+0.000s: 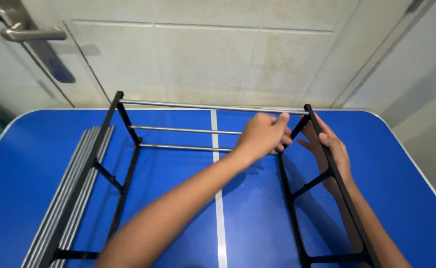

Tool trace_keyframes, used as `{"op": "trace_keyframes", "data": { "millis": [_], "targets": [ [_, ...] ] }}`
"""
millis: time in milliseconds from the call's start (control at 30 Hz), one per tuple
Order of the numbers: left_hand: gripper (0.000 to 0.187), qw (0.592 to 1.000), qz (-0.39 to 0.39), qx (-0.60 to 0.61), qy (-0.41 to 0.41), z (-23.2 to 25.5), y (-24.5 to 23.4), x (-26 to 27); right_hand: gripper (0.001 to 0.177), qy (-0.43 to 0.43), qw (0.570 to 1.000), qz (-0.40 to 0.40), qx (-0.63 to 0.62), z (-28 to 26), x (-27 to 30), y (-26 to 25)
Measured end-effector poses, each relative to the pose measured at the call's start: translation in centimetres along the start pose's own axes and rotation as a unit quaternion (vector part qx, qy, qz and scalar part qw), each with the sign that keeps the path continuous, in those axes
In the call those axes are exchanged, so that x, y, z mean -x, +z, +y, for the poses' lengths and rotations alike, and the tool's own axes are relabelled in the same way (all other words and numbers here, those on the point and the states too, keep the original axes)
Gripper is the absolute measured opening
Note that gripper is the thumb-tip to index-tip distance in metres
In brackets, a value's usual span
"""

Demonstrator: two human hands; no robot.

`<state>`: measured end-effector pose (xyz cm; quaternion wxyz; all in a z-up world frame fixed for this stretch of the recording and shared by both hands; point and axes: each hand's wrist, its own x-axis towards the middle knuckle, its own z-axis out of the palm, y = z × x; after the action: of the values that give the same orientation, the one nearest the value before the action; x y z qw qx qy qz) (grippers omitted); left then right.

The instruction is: The person assembles a metal rack by inserting silver rods into black ladder-like frames on a blue table. They repeatedly insert and remove rods to fit them into the frame slots, then connect the two frames with additional rods to form a rectangular structure.

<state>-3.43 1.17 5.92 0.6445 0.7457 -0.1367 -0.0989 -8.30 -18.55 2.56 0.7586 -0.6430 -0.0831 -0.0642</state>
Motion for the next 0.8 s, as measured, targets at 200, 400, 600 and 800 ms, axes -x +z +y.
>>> {"op": "trace_keyframes", "data": {
  "millis": [200,400,600,800],
  "targets": [
    [0.032,0.892,0.191,-0.355,0.204,9.7,-6.6,-1.1,0.068,-0.011,1.000,-0.003,-0.007,-0.3,0.1,0.1],
    [0.022,0.775,0.174,-0.599,0.102,11.0,-21.3,0.8,0.067,-0.020,1.000,0.002,0.000,-0.7,0.3,0.2],
    [0.042,0.817,0.146,-0.554,-0.068,2.5,-29.2,9.0,0.067,-0.031,0.999,-0.009,-0.004,-0.9,0.3,0.2],
    [0.046,0.950,0.161,-0.268,-0.014,-4.4,-30.4,11.8,0.069,-0.011,0.999,-0.013,-0.037,-0.7,-0.3,0.5]
  ]
}}
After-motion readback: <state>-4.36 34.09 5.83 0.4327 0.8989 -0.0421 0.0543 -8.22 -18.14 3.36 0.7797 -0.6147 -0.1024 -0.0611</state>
